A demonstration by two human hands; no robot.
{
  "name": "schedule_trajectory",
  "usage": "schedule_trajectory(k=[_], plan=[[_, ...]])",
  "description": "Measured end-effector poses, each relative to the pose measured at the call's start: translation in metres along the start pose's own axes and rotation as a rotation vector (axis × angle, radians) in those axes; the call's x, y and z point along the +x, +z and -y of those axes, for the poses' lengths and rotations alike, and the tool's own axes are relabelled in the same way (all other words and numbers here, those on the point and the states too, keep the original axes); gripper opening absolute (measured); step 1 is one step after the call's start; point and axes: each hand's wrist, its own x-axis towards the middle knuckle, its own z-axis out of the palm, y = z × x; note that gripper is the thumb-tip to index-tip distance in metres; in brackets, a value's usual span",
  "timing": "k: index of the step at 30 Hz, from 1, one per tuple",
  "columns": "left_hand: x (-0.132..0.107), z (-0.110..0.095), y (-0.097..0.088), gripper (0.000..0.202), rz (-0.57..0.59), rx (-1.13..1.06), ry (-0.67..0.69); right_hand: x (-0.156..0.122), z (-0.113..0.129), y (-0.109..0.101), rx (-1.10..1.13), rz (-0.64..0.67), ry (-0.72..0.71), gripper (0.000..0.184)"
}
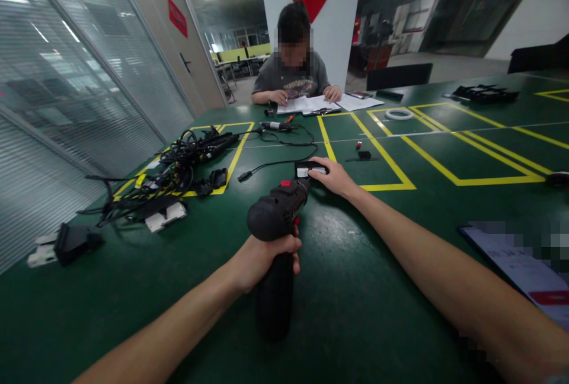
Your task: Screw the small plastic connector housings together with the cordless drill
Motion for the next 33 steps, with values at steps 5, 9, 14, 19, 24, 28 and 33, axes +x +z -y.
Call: schedule_trajectory(k=[5,9,14,19,24,28,33], plan=[[-0.0001,-0.0006,0.0009,0.026,-0.007,-0.003,0.014,-0.0002,0.0003,-0.0008,0.016,-0.015,0.008,0.04],[-0.0007,-0.0001,0.0013,0.025,-0.015,0.005,0.035,-0.0001,-0.0012,-0.0007,0.027,-0.011,0.008,0.04],[0.0,0.0004,0.0006,0.026,-0.015,0.0,0.024,0.0007,-0.0022,-0.0012,0.013,-0.003,0.017,0.042],[0.0007,0.0008,0.0005,0.027,-0.018,0.003,0.019,0.0014,-0.0026,-0.0017,0.008,0.002,0.024,0.043],[0.0007,0.0015,0.0006,0.026,-0.02,0.001,0.008,0.0012,-0.0038,-0.0013,0.039,0.011,0.016,0.041],[0.0011,0.0019,0.0005,0.026,-0.018,-0.007,0.022,0.0006,-0.0038,-0.0008,0.036,0.012,0.011,0.04],[0.0008,0.0011,0.0015,0.026,-0.034,-0.008,0.023,0.0011,-0.0033,-0.0007,0.032,0.024,0.013,0.042]])
